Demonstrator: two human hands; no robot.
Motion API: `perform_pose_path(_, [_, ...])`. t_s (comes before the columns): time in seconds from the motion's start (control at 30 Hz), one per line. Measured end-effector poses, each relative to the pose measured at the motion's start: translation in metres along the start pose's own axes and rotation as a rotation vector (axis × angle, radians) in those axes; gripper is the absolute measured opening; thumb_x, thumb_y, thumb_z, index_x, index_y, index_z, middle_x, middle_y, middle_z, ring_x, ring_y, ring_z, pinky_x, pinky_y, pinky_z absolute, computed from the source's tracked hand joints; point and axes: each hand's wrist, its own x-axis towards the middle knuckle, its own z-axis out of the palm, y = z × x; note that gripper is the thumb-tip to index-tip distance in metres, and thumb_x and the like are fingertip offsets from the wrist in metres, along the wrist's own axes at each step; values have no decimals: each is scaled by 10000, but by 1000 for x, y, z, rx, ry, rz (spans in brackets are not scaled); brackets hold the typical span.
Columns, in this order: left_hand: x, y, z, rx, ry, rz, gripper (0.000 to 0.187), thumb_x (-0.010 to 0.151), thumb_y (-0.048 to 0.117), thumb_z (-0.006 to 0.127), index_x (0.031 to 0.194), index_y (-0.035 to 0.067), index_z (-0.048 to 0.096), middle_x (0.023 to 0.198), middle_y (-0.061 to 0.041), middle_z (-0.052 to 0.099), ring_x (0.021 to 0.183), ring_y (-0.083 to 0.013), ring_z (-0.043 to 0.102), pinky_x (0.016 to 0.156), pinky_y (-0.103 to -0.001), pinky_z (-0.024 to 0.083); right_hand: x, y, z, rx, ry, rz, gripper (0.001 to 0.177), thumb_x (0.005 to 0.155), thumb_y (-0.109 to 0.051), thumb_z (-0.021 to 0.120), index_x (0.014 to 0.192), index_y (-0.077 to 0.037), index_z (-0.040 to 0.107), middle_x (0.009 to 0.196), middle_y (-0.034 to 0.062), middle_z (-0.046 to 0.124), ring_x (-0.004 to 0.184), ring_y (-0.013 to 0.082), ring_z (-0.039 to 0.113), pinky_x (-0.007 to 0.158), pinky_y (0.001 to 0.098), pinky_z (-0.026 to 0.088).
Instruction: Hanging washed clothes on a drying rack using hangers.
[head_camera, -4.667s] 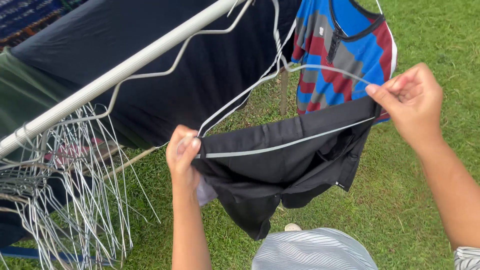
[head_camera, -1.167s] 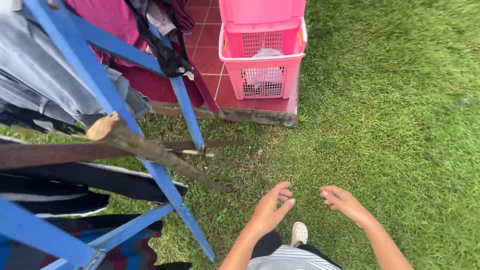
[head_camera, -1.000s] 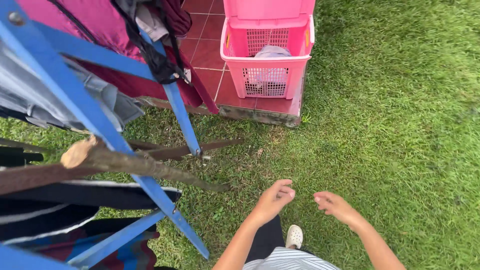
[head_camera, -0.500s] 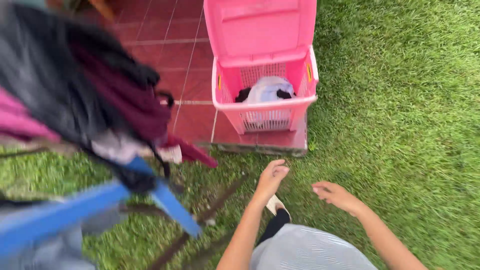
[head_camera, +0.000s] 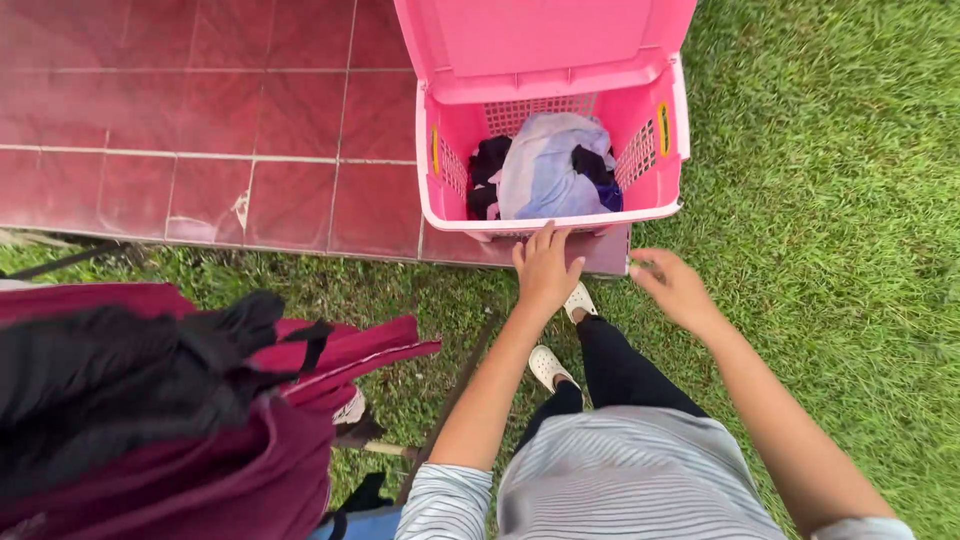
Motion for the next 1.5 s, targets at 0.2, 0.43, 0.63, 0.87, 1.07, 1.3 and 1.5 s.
perform_pose_path(0.2, [53,3,-27,154,-149,-25,654,868,-41,633,1497,21,464,1601,-221,403,1505,-370,347,1202,-553,134,113,-13,-15,-521,-23,-246,755,859,-310,783,1526,-119,484,1475,151,503,1422,416,440,1186,686,213])
perform_pose_path(0.43, [115,-83,76,491,162,197,209,893,87,594,1065,106,711,929,-98,745,901,-300,742,876,-516,485,206,91,38,-1049,-74,-376,355,907,-135,634,1258,-190,643,995,14,762,968,208,763,1132,526,408])
perform_pose_path(0.63, [106,-76,74,447,154,225,151,869,86,601,914,119,741,794,-71,736,743,-283,736,729,-452,526,193,89,24,-1069,-113,-489,279,929,-35,607,1166,-134,716,953,47,767,643,143,727,631,303,611])
perform_pose_path(0.87, [86,-52,110,457,226,213,129,811,125,607,862,127,725,736,-53,679,680,-249,691,663,-407,507,199,126,7,-1196,-344,-364,380,792,-198,746,1166,-238,695,920,-20,751,753,182,757,660,404,619])
perform_pose_path(1.07, [88,-40,68,170,15,42,380,791,241,718,1135,97,643,1060,-126,664,1036,-326,638,930,-472,418,301,25,15,-802,-1038,-213,1004,622,-446,937,1473,-165,484,1351,237,510,1226,430,553,1057,557,432])
perform_pose_path(1.3, [108,-60,-42,-255,-128,-355,505,989,216,619,1436,2,520,1416,-238,560,1359,-382,493,1149,-536,316,454,30,174,-722,-669,-462,1326,598,-318,973,1663,-209,190,1710,200,176,1551,448,180,1182,743,100])
perform_pose_path(1.5, [104,-100,-27,-272,13,-335,468,967,208,666,1394,32,592,1327,-200,630,1233,-399,609,1051,-555,442,483,108,194,-1195,-502,-463,1483,590,-326,1016,1681,-230,15,1376,142,577,1062,300,696,1075,563,334])
